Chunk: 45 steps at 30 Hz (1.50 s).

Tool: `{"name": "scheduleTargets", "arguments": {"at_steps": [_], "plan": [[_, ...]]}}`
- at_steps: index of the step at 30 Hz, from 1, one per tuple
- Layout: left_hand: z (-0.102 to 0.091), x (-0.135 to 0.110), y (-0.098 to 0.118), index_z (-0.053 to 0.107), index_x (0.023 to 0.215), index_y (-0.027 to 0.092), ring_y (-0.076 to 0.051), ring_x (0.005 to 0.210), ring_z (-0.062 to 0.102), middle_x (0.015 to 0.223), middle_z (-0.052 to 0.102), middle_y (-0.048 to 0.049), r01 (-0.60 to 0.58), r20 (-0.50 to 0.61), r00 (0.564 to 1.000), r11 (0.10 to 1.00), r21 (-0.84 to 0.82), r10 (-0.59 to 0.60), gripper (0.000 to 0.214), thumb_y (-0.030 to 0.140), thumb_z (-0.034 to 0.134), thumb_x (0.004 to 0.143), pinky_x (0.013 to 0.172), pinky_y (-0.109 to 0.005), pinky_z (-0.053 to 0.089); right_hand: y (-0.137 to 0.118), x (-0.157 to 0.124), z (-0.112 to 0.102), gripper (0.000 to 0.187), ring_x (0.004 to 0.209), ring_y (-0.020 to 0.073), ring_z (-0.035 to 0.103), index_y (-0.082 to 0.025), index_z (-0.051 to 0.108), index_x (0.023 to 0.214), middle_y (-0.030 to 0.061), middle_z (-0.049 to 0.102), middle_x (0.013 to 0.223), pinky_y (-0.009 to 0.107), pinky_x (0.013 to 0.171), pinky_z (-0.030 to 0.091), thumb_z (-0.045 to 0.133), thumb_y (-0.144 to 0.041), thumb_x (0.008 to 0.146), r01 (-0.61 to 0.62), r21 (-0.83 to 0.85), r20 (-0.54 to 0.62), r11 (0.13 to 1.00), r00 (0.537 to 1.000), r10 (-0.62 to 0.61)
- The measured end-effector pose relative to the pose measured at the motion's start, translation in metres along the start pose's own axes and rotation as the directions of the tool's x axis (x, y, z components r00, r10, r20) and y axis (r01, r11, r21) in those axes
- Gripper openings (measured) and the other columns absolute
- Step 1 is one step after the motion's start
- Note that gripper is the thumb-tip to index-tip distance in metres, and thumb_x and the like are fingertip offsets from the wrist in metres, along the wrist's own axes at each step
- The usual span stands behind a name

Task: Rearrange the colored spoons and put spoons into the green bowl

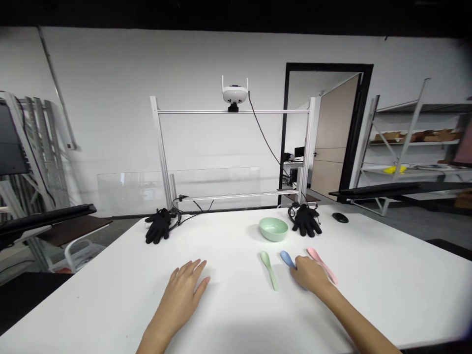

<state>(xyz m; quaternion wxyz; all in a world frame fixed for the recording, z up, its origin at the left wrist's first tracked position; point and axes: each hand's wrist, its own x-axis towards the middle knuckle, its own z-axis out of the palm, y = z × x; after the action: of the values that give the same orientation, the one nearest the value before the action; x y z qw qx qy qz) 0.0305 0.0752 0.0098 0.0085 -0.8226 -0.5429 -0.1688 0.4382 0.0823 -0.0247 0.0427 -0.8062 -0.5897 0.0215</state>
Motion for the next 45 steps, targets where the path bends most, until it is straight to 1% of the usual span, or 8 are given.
{"name": "scheduleTargets", "arguments": {"at_steps": [6,13,16,21,27,31,35,45], "plan": [[0.001,0.0,-0.001,0.053,0.15,0.025,-0.033,0.147,0.044,0.155,0.054,-0.0068,0.004,-0.006,1.0,1.0,0.01,-0.004,0.056,0.052,0.037,0.104,0.12,-0.056,0.036,0.0,0.0,0.0,0.033,0.1,0.0331,0.07,-0.009,0.07,0.106,0.0201,0.072,0.111,0.038,0.077,0.047,0.046,-0.028,0.095,0.012,-0.013,0.017,1.0,1.0,-0.012],[0.002,0.0,-0.002,0.052,0.151,0.025,-0.033,0.147,0.044,0.155,0.054,-0.007,-0.006,-0.014,1.0,1.0,0.012,0.007,0.056,0.052,0.036,0.104,0.119,-0.057,0.036,0.002,-0.005,-0.004,0.033,0.099,0.0307,0.07,-0.011,0.07,0.099,0.0186,0.073,0.107,0.037,0.079,0.046,0.046,-0.034,0.097,0.011,0.009,-0.002,1.0,1.0,-0.011],[0.001,0.0,-0.002,0.052,0.151,0.023,-0.033,0.147,0.043,0.156,0.053,-0.0077,-0.001,0.004,1.0,1.0,0.03,0.001,0.057,0.052,0.035,0.104,0.12,-0.057,0.035,0.001,-0.012,-0.011,0.039,0.103,0.0312,0.069,-0.012,0.07,0.1,0.0183,0.073,0.104,0.037,0.079,0.046,0.042,-0.038,0.1,0.018,0.029,-0.041,0.999,0.999,-0.017],[0.001,0.002,-0.002,0.052,0.151,0.022,-0.033,0.147,0.044,0.156,0.053,-0.0083,0.004,-0.004,1.0,0.999,0.045,-0.004,0.057,0.05,0.035,0.104,0.12,-0.057,0.035,-0.005,-0.023,-0.026,0.046,0.106,0.0302,0.068,-0.015,0.067,0.116,0.0171,0.072,0.11,0.034,0.074,0.045,0.036,-0.046,0.102,0.061,0.071,-0.143,0.996,0.988,-0.05],[0.0,0.006,-0.002,0.052,0.151,0.021,-0.033,0.146,0.044,0.155,0.054,-0.0087,0.011,-0.008,1.0,0.998,0.062,-0.01,0.057,0.049,0.034,0.104,0.119,-0.058,0.035,-0.013,-0.03,-0.033,0.039,0.102,0.0258,0.067,-0.019,0.067,0.116,0.0137,0.071,0.115,0.037,0.091,0.043,0.04,-0.043,0.101,0.226,0.085,-0.305,0.97,0.933,-0.191],[-0.001,0.007,-0.002,0.053,0.15,0.022,-0.034,0.146,0.045,0.155,0.054,-0.0092,0.012,-0.016,1.0,0.998,0.064,-0.011,0.057,0.049,0.035,0.104,0.119,-0.058,0.036,-0.016,-0.034,-0.03,0.041,0.11,0.0281,0.065,-0.018,0.065,0.123,0.0158,0.068,0.123,0.037,0.09,0.044,0.042,-0.043,0.1,0.291,0.041,-0.375,0.956,0.891,-0.255],[-0.001,0.008,-0.002,0.053,0.15,0.021,-0.034,0.146,0.045,0.155,0.054,-0.0095,0.019,-0.013,1.0,0.996,0.085,-0.018,0.057,0.048,0.034,0.104,0.119,-0.057,0.036,-0.015,-0.037,-0.021,0.039,0.114,0.0291,0.063,-0.02,0.065,0.121,0.0157,0.068,0.124,0.037,0.088,0.045,0.043,-0.044,0.1,0.339,0.037,-0.434,0.94,0.853,-0.291],[0.002,0.007,-0.005,0.054,0.149,0.022,-0.034,0.145,0.046,0.154,0.055,-0.0098,0.015,-0.033,0.999,0.998,0.062,-0.012,0.056,0.05,0.036,0.104,0.118,-0.058,0.036,-0.015,-0.041,-0.015,0.039,0.113,0.0292,0.063,-0.02,0.065,0.118,0.0154,0.068,0.119,0.037,0.089,0.044,0.043,-0.045,0.1,0.348,0.063,-0.44,0.936,0.851,-0.286]]}}
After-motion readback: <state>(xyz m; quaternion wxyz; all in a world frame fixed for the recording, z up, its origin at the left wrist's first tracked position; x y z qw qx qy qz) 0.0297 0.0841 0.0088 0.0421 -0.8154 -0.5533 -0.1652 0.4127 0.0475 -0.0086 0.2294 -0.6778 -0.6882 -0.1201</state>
